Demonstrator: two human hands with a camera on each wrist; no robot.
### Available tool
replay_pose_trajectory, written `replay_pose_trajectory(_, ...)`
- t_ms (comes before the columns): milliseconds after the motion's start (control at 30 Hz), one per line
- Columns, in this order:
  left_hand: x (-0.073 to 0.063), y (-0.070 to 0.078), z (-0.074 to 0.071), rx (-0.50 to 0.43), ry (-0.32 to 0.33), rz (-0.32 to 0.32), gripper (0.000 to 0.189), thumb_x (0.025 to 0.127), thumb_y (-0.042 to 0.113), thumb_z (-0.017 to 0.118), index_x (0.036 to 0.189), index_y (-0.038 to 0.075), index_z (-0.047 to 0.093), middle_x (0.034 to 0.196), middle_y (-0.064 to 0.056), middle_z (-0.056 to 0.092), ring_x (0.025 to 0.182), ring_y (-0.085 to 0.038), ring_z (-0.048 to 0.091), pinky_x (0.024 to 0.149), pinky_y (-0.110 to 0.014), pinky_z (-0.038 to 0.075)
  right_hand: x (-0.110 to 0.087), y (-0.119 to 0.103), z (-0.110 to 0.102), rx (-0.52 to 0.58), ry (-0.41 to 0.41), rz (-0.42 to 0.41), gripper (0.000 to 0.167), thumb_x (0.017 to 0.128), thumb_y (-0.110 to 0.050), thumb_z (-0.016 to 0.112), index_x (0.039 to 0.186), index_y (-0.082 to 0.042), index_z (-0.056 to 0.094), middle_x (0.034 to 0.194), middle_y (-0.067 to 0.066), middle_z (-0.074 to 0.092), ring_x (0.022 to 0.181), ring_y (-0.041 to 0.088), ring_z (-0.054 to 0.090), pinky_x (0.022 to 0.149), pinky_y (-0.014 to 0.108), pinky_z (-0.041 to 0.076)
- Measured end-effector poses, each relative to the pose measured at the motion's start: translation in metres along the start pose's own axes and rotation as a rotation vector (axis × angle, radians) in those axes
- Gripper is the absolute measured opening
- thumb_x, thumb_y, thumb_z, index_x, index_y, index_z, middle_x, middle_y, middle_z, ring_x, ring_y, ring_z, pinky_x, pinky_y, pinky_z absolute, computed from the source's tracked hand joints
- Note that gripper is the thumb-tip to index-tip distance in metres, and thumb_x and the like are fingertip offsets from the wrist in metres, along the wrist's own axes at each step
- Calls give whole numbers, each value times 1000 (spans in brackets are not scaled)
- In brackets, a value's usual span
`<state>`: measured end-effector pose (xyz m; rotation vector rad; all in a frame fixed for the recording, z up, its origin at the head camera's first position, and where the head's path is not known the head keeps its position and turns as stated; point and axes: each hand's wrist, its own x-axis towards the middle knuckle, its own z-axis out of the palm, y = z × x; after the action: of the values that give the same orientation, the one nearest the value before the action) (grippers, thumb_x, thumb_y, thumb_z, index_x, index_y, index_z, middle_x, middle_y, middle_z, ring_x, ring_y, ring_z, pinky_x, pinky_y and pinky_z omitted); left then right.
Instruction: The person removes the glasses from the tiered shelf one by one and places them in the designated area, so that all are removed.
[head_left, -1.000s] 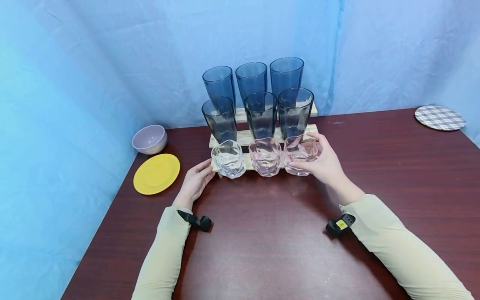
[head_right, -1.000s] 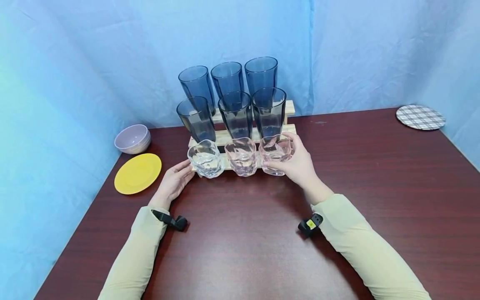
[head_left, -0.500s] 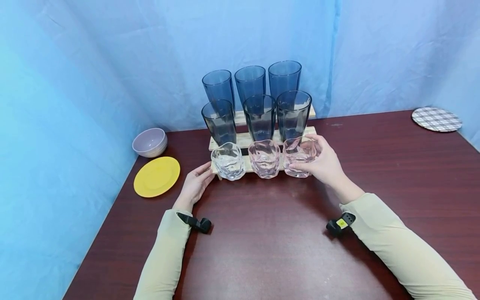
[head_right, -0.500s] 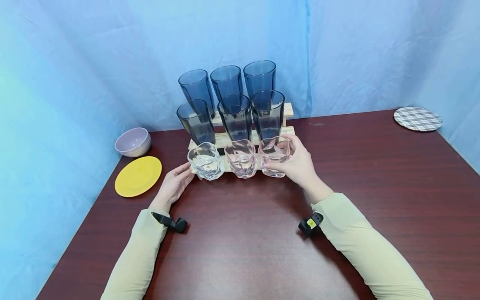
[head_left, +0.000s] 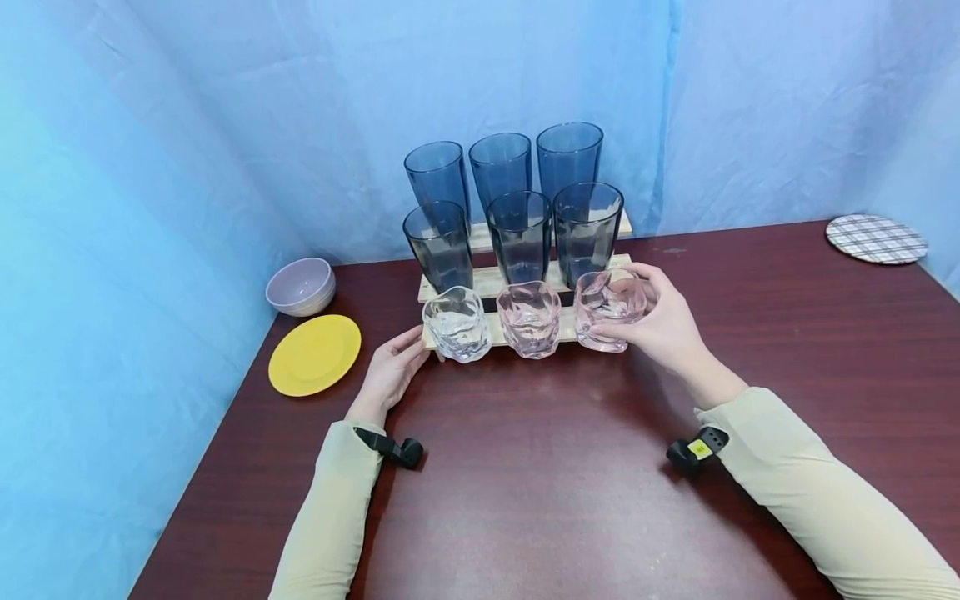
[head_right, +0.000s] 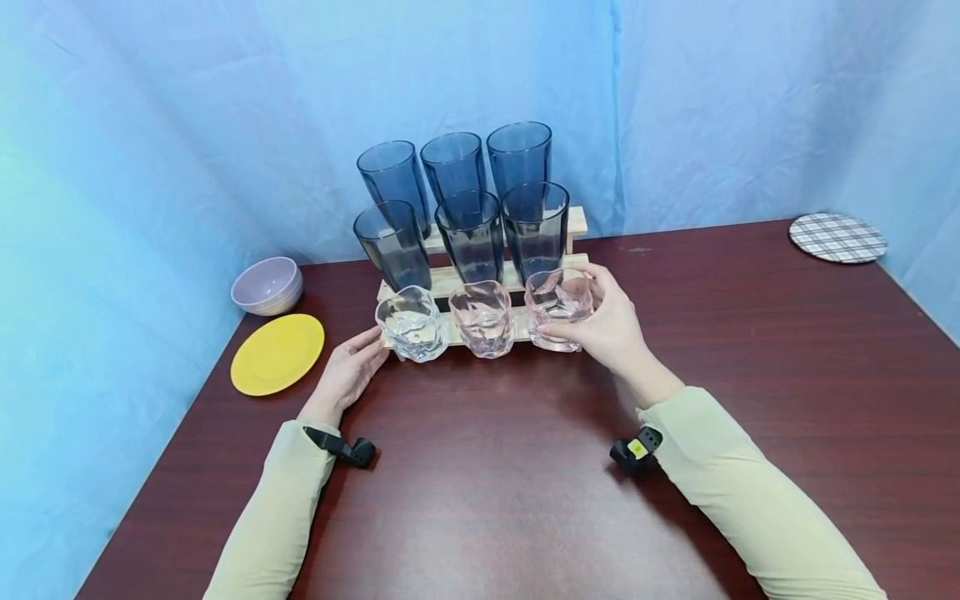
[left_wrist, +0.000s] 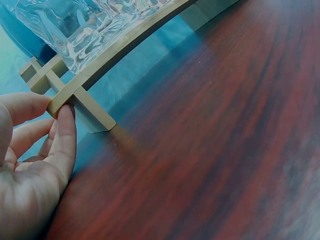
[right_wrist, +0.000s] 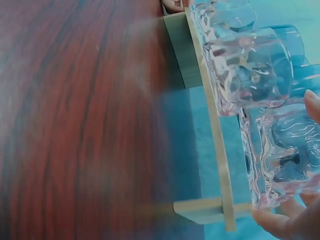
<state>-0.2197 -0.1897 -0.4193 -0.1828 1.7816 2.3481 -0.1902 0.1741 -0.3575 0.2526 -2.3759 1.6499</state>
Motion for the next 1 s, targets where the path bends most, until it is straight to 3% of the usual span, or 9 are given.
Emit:
replay_pose_trajectory(367, 2, 0, -1, 5, 3, 3, 48, 98, -3, 41, 145, -5, 30, 149, -18, 34, 93, 2, 59, 88, -15, 49, 2, 3, -34, -96, 84, -12, 80, 65, -6, 86, 133, -11, 44, 99, -14, 61, 86, 0, 56, 64, 8, 43)
replay_pose_trajectory(467, 2, -1, -1, 5, 4, 2, 48, 98, -3, 41, 145, -5, 31, 149, -18, 34, 94, 2, 59, 89, -15, 49, 3, 4, -45, -112, 99, 23, 80, 65, -8, 86, 133, -12, 44, 97, -19, 60, 85, -2, 56, 64, 8, 43)
replay_pose_trajectory(600, 2, -1, 0, 7, 2, 0, 48, 98, -3, 42, 145, -4, 31, 149, -17, 34, 95, 2, 59, 99, -22, 44, 4, 8, -57, -110, 136, 70, 79, 66, -10, 87, 132, -15, 43, 95, -22, 59, 84, -3, 55, 63, 7, 44)
replay_pose_trajectory(700, 2, -1, 0, 7, 3, 5, 48, 98, -3, 41, 145, -5, 31, 149, -17, 34, 96, 2, 58, 104, -26, 40, 7, 19, -66, -57, 180, 104, 80, 65, -10, 87, 131, -19, 44, 95, -21, 61, 85, -3, 57, 65, 7, 46)
replay_pose_trajectory(867, 1, -1, -1, 3, 5, 0, 48, 98, -3, 41, 145, -4, 30, 149, -17, 33, 95, 2, 58, 96, -19, 46, 13, 38, -80, 17, 246, 180, 79, 65, -9, 87, 130, -24, 44, 95, -20, 62, 84, -5, 58, 65, 8, 49)
replay_pose_trajectory(1000, 2, -1, -1, 7, 3, -2, 48, 98, -3, 42, 145, -4, 31, 149, -17, 34, 95, 2, 59, 95, -19, 47, 11, 32, -92, -19, 240, 238, 78, 70, -12, 84, 133, -23, 39, 95, -21, 57, 84, -8, 54, 66, 5, 46)
